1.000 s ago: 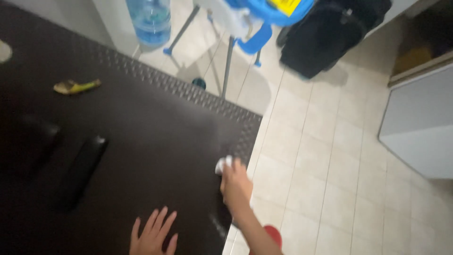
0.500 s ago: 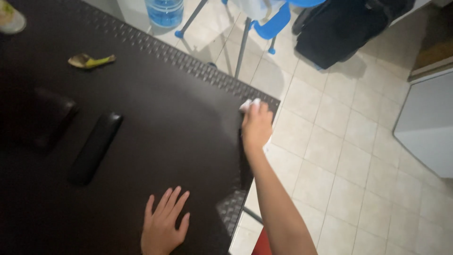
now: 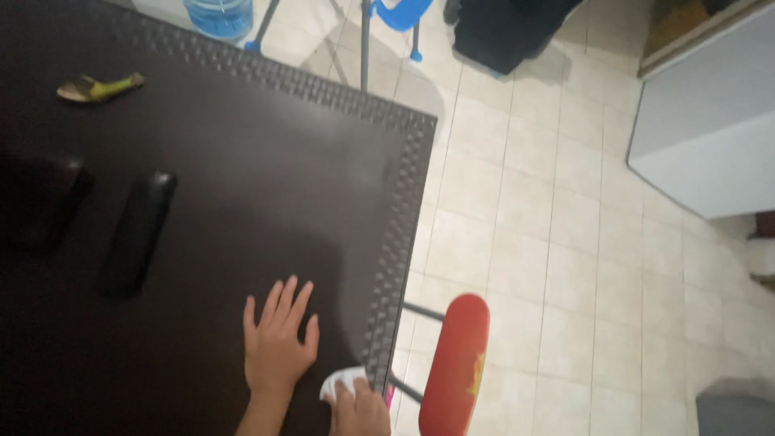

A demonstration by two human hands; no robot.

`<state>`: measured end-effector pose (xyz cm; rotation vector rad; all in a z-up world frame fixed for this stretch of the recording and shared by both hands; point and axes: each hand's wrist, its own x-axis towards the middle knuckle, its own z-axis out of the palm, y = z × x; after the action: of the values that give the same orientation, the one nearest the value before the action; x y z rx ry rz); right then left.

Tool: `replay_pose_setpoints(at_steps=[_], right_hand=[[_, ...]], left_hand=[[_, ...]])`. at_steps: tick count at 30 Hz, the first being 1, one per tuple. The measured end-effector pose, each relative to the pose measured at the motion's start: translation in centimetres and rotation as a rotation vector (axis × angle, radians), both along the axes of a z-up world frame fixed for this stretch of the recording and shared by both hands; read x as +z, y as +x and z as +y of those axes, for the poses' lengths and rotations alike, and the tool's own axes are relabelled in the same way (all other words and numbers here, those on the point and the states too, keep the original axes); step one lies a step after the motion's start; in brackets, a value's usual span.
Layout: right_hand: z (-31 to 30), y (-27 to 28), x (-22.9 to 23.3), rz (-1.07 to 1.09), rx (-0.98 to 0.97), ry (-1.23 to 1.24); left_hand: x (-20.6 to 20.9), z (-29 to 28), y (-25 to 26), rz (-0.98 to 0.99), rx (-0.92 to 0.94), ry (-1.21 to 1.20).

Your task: Cleaning a table and a portable speaker using a cloth.

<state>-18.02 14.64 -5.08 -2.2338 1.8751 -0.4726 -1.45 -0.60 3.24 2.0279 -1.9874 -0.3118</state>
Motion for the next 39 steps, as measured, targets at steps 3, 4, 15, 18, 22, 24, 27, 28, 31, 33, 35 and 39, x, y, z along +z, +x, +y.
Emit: replay_pose_setpoints(at_steps=[3, 4, 15, 18, 22, 24, 27, 28, 31, 33, 35, 39], right_hand=[[-1.3, 2.1, 4.6, 0.036, -0.193, -0.142], [-2.5, 1.8, 4.8, 0.040, -0.216, -0.152], [-23.9, -2.3, 8.9, 0.117, -0.287, -0.195], [-30.1, -3.4, 8.0, 0.172, -0.334, -0.197], [-37.6, -4.9, 8.9, 0.175, -0.306, -0.327], [-41.9, -5.3, 9.2, 0.168, -0.324, -0.313], [-47.5, -6.6, 8.0, 0.196, -0.304, -0.350], [-48.8, -6.7, 8.5, 0.190, -0.295, -0.351], [-50.2, -6.4, 9.5, 0.130, -0.282, -0.331], [-48.1, -5.7, 10.4, 0.119, -0.329, -0.220], [-41.7, -4.5, 10.6, 0.152, -0.228, -0.179], [-25.5, -2.8, 7.9, 0.215, 0.044, 0.092]], left_hand=[[-0.7, 1.7, 0.1, 0.003, -0.017, -0.061], [-0.8, 1.1, 0.1, 0.007, -0.040, -0.071], [-1.4, 1.1, -0.6, -0.056, -0.010, -0.036], [-1.5, 0.7, -0.6, -0.045, -0.002, -0.035], [-2.2, -0.1, -0.7, -0.086, 0.020, 0.064], [-2.5, -0.5, -0.2, -0.081, -0.009, 0.170], [-3.4, -1.8, 0.0, -0.086, -0.024, 0.327], [-3.6, -2.1, -0.1, -0.089, -0.013, 0.328], [-4.2, -2.6, 0.3, -0.102, -0.013, 0.507], [-4.3, -2.7, 0.4, -0.058, -0.056, 0.479], [-5.1, -1.2, 0.6, -0.037, -0.069, 0.392], [-4.0, -1.9, 0.4, -0.033, -0.053, 0.307]])
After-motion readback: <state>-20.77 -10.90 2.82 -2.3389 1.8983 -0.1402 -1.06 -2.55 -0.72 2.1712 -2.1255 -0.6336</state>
